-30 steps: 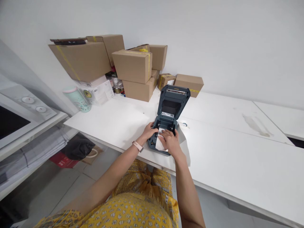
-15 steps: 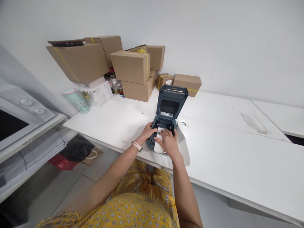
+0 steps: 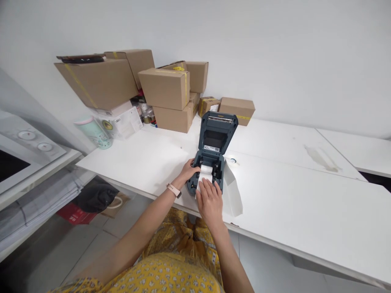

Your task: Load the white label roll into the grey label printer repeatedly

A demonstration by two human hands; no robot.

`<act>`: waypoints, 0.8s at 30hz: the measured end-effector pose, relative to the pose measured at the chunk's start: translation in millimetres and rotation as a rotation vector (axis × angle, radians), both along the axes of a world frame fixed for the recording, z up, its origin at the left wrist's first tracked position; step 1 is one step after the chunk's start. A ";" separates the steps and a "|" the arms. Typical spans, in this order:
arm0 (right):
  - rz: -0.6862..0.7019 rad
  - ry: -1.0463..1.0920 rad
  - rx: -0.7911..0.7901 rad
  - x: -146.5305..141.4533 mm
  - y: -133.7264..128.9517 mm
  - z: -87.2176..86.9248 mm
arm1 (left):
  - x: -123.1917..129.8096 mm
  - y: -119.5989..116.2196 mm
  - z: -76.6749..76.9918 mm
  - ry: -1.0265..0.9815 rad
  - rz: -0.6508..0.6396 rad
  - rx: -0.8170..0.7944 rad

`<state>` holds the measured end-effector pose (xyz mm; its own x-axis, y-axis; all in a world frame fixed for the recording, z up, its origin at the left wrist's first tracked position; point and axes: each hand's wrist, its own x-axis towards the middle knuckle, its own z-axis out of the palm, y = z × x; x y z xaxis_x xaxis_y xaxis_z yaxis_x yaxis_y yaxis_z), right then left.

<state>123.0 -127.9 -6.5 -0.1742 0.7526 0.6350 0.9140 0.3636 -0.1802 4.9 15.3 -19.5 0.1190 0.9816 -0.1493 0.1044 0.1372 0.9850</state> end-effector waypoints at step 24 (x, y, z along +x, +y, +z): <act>0.095 0.257 -0.069 8.6 -6.3 2.7 | -7.5 -8.6 15.6 0.087 0.132 0.101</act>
